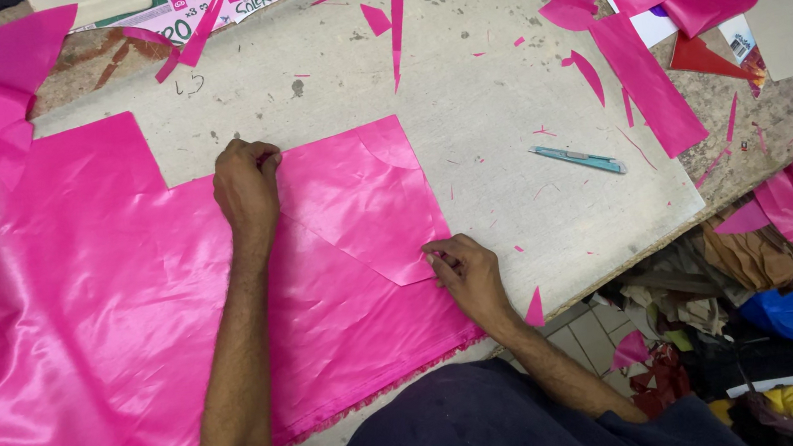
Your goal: The person cuts a large sheet of pink fabric into multiple pieces using a utility knife on a worktable. They repeatedly position the fabric, cut along edges, and set aside the cut pieces. The workspace contains scattered fabric scraps and tools.
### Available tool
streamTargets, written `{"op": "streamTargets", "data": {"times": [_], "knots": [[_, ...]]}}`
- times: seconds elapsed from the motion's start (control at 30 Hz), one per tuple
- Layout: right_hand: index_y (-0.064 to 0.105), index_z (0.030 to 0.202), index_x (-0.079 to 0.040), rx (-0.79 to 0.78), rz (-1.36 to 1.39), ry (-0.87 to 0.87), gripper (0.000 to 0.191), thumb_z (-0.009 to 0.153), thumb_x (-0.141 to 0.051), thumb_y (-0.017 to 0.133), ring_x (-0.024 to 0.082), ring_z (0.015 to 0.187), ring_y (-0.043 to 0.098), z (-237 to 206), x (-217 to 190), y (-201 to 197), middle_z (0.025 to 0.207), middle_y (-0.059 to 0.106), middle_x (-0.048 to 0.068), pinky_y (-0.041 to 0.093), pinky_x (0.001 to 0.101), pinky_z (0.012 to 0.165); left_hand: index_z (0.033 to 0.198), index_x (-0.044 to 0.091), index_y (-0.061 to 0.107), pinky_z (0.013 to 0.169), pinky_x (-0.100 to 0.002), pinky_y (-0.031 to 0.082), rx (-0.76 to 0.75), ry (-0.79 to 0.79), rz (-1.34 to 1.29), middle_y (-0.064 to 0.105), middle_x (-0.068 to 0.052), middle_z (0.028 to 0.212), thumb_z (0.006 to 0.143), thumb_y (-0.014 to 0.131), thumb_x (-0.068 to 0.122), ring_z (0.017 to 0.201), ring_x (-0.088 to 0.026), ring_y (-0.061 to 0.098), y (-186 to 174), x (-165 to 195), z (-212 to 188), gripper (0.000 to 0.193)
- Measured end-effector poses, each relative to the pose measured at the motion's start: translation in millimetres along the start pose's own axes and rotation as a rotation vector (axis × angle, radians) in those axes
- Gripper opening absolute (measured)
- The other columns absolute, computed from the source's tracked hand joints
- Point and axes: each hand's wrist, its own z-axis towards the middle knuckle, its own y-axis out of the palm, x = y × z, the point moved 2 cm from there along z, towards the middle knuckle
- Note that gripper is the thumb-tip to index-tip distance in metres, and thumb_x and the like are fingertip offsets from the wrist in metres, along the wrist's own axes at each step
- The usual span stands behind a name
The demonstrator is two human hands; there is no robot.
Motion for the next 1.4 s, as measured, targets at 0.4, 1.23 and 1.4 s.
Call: {"op": "streamTargets", "data": {"times": [0.4,1.23,1.4], "knots": [[0.074,0.117,-0.001,-0.014,-0.014,-0.001,0.022,0.097,-0.007,0.067,0.012,0.073,0.07,0,-5,-1,0.095,0.068,0.01,0.063,0.023,0.061,0.092,0.003,0.08,0.07,-0.043,0.055,0.009,-0.003,0.011,0.068,-0.011,0.085,0.088,0.081,0.008,0.083,-0.026,0.066,5,-7,2,0.007],[0.075,0.114,-0.015,-0.034,-0.467,-0.107,0.026,0.088,-0.017,0.078,0.018,0.07,0.07,-4,-34,-11,0.12,0.06,0.01,0.06,0.0355,0.063,0.101,0.009,0.079,0.087,-0.044,0.046,0.17,0.299,0.312,0.066,-0.009,0.104,0.076,0.086,0.007,0.101,-0.027,0.058,-6,5,-2,0.026],[0.075,0.113,-0.016,-0.084,-0.561,-0.139,0.028,0.086,-0.023,0.079,0.02,0.076,0.072,1,-34,-11,0.123,0.06,0.009,0.062,0.0351,0.067,0.111,0.003,0.076,0.089,-0.039,0.053,0.032,0.441,0.573,0.067,-0.012,0.11,0.1,0.077,-0.005,0.104,-0.02,0.06,23,12,-10,0.013]]}}
